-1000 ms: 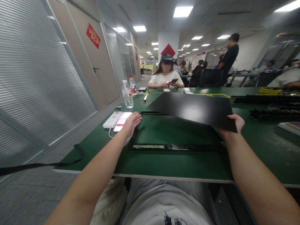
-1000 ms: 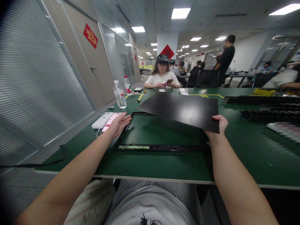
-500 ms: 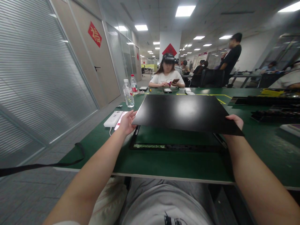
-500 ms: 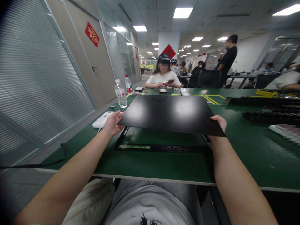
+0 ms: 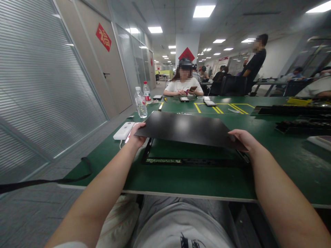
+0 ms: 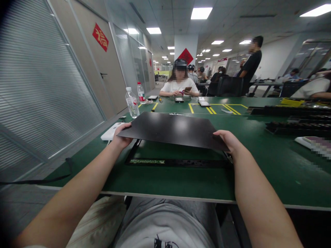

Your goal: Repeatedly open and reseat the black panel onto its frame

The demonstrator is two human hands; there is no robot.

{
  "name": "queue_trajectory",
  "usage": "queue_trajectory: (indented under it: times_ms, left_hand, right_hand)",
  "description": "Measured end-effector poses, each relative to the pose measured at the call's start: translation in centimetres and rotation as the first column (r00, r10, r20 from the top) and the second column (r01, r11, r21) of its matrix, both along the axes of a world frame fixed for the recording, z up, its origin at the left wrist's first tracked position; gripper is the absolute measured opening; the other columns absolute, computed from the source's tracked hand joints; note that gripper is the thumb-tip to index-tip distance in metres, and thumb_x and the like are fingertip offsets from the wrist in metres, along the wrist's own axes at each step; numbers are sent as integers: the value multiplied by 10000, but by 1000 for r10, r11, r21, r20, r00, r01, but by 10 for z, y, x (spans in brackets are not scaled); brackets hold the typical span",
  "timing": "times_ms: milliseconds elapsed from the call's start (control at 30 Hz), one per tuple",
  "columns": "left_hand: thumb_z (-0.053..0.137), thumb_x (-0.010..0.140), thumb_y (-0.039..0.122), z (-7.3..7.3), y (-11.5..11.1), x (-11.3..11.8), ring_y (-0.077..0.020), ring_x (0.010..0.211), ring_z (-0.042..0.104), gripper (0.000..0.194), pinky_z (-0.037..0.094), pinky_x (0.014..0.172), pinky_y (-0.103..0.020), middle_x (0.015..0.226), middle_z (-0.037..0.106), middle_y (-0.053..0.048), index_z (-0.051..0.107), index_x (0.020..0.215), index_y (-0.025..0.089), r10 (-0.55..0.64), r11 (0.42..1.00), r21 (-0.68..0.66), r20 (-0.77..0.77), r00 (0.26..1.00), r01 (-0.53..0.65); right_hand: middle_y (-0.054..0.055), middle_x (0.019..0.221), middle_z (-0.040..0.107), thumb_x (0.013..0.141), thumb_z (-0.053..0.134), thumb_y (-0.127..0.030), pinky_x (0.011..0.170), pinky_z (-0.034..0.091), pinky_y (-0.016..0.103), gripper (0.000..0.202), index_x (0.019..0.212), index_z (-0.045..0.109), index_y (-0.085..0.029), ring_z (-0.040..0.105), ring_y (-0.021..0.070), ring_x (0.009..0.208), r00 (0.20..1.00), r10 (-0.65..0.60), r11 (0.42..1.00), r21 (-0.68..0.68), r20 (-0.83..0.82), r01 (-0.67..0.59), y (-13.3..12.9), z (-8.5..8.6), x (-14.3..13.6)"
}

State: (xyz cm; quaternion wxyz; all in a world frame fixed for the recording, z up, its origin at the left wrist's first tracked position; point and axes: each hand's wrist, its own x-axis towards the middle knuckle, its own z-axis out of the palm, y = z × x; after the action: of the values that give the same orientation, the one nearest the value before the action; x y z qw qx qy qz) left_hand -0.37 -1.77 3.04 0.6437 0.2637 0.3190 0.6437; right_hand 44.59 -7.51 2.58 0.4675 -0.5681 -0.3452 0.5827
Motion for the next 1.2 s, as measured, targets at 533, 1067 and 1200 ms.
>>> queue_trajectory:
  times_ms: [533, 1067, 1200]
  left_hand:
    - [625, 694, 127, 0, -4, 6, -219, 735, 735, 514, 588, 692, -292, 770, 769, -24, 740, 1196, 129, -38, 992, 109, -189, 981, 59]
    - [682, 609, 166, -15, 4, 5, -234, 777, 733, 566, 545, 651, -274, 857, 799, -71, 772, 1162, 82, -9, 994, 102, -251, 968, 36]
    - [702, 588, 172, -18, 5, 3, -217, 726, 710, 553, 522, 616, -260, 816, 786, -61, 779, 1129, 83, 3, 995, 92, -264, 965, 22]
  right_hand:
    - [71, 699, 710, 936, 499, -142, 512, 523, 211, 172, 1044, 630, -165, 661, 147, 552, 959, -269, 962, -24, 92, 273, 6, -2, 6]
    - [134, 679, 731, 914, 567, -196, 336, 249, 158, 408, 1301, 642, -89, 419, 91, 407, 873, -365, 929, 63, 324, 364, 13, -10, 15]
    - [130, 628, 709, 901, 580, -197, 328, 204, 170, 427, 1301, 652, -66, 351, 84, 382, 851, -374, 924, 68, 368, 377, 13, -12, 10]
